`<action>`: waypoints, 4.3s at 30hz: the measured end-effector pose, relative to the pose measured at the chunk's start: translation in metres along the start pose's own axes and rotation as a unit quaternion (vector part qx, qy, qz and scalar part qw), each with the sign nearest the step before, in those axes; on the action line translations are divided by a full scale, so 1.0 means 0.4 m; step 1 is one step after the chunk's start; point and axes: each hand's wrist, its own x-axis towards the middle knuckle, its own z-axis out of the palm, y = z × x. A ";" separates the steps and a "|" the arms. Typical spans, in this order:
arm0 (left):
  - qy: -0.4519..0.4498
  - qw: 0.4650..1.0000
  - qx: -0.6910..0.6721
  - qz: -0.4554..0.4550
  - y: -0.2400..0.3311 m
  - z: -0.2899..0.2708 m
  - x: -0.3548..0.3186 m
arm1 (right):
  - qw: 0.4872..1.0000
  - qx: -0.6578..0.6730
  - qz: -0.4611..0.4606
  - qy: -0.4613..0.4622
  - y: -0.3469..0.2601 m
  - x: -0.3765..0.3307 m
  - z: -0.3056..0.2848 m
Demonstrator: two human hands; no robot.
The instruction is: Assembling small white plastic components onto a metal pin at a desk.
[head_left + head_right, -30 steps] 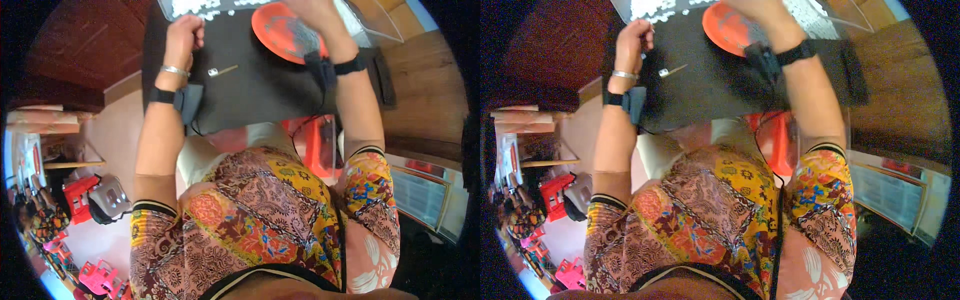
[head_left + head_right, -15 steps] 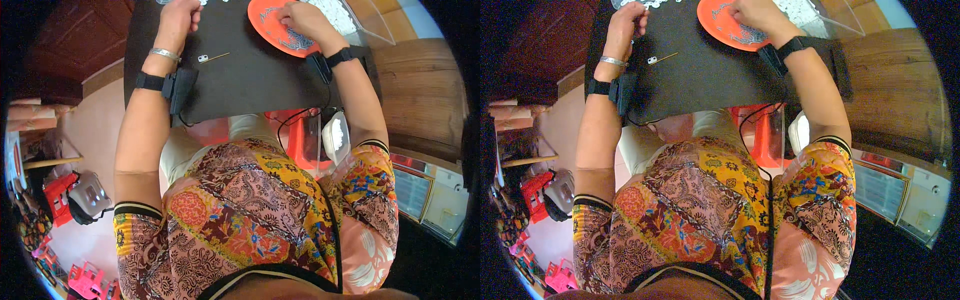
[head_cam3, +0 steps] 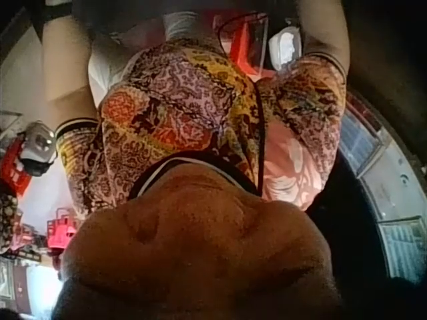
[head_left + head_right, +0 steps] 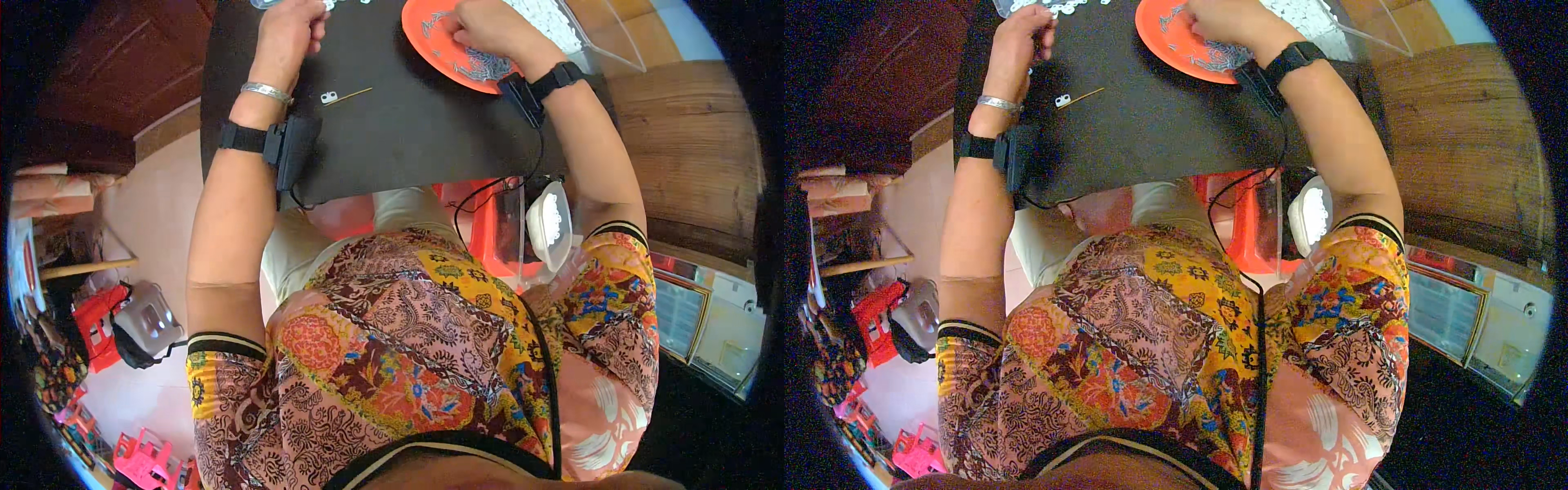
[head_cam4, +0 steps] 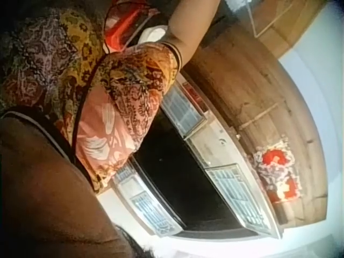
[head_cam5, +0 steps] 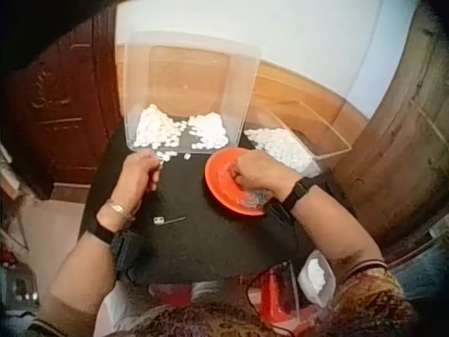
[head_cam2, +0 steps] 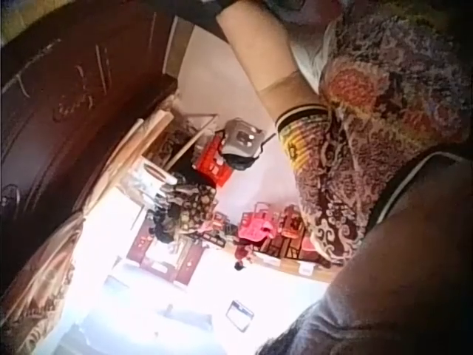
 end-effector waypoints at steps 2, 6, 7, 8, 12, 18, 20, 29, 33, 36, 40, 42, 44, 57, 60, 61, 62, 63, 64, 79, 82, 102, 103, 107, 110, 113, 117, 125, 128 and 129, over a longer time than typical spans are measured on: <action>-0.010 1.000 -0.006 0.004 0.001 0.005 0.001 | 0.985 0.031 -0.136 0.106 0.024 -0.008 0.026; -0.007 1.000 -0.005 0.006 0.004 0.001 -0.001 | 0.983 -0.180 -0.011 -0.029 0.019 0.029 0.070; -0.005 1.000 -0.013 0.007 -0.001 0.001 0.000 | 0.984 -0.176 0.002 -0.027 0.026 0.031 0.076; -0.004 1.000 -0.020 0.008 -0.005 0.002 0.002 | 0.984 -0.176 0.001 -0.025 0.036 0.021 0.076; -0.008 0.999 -0.026 0.047 -0.113 -0.038 0.061 | 0.987 0.027 -0.032 0.152 -0.033 0.026 0.016; -0.031 0.999 -0.032 0.017 -0.066 0.009 0.024 | 0.929 0.302 0.162 0.142 0.009 0.069 0.036; -0.058 0.997 -0.020 0.041 -0.084 0.003 0.031 | 0.906 0.366 0.122 0.173 -0.017 0.105 0.055; -0.072 0.996 -0.024 0.047 -0.010 0.025 -0.011 | 0.796 0.577 0.056 0.171 -0.160 0.175 0.097; -0.097 0.991 0.042 0.080 -0.038 0.006 -0.001 | 0.782 0.589 0.060 0.194 -0.172 0.155 0.091; -0.099 0.992 0.048 0.059 -0.038 0.007 0.010 | 0.813 0.547 0.052 0.193 -0.167 0.158 0.067; -0.107 0.991 0.059 0.054 -0.053 0.006 0.019 | 0.840 0.513 0.043 0.170 -0.158 0.161 0.076; -0.127 0.987 0.070 0.063 -0.050 0.010 0.020 | 0.829 0.532 0.030 0.168 -0.157 0.159 0.082; -0.112 0.986 0.088 0.085 -0.042 0.022 0.009 | 0.810 0.566 0.022 0.150 -0.157 0.156 0.085; -0.069 0.970 0.176 0.151 -0.043 0.018 0.008 | 0.828 0.539 0.043 0.147 -0.174 0.145 0.062; -0.053 0.968 0.201 0.137 -0.039 0.017 0.007 | 0.838 0.522 0.083 0.137 -0.182 0.142 0.048; -0.054 0.968 0.201 0.138 -0.039 0.019 0.006 | 0.844 0.513 0.076 0.140 -0.175 0.144 0.058; -0.055 0.962 0.216 0.155 -0.039 0.021 0.005 | 0.850 0.503 0.068 0.143 -0.171 0.145 0.063; -0.054 0.956 0.232 0.172 -0.041 0.021 0.004 | 0.850 0.503 0.068 0.143 -0.174 0.145 0.060; -0.054 0.956 0.232 0.172 -0.043 0.021 0.003 | 0.861 0.483 0.066 0.145 -0.179 0.144 0.054; -0.053 0.966 0.213 0.138 -0.036 0.035 -0.004 | 0.881 0.424 -0.022 0.210 -0.113 0.160 0.151; -0.040 0.959 0.228 0.165 -0.050 0.023 -0.011 | 0.887 0.407 -0.033 0.216 -0.153 0.160 0.114; 0.156 0.978 -0.026 0.135 -0.038 -0.064 0.055 | 0.907 0.354 0.109 0.198 -0.146 0.130 0.035; 0.180 0.970 -0.087 0.136 -0.028 -0.084 0.054 | 0.917 0.330 0.127 0.184 -0.150 0.133 0.027; 0.290 0.936 -0.190 0.064 -0.023 -0.138 0.074 | 0.948 0.243 0.092 0.185 -0.130 0.186 0.018; 0.288 0.933 -0.215 -0.007 -0.044 -0.151 0.093 | 0.965 0.172 0.095 0.172 -0.073 0.271 0.046; 0.276 0.940 -0.198 -0.023 -0.072 -0.162 0.098 | 0.964 0.192 0.176 0.056 -0.117 0.321 0.014; 0.263 0.937 -0.227 -0.030 -0.062 -0.139 0.098 | 0.986 0.105 0.114 0.061 -0.083 0.370 0.087; 0.236 0.952 -0.192 -0.015 -0.077 -0.137 0.096 | 0.990 0.088 0.098 0.055 -0.204 0.350 0.158; 0.235 0.954 -0.184 -0.009 -0.079 -0.134 0.099 | 0.987 0.080 0.130 0.052 -0.221 0.350 0.160; 0.233 0.955 -0.183 -0.009 -0.073 -0.128 0.096 | 0.987 0.087 0.124 0.058 -0.218 0.347 0.162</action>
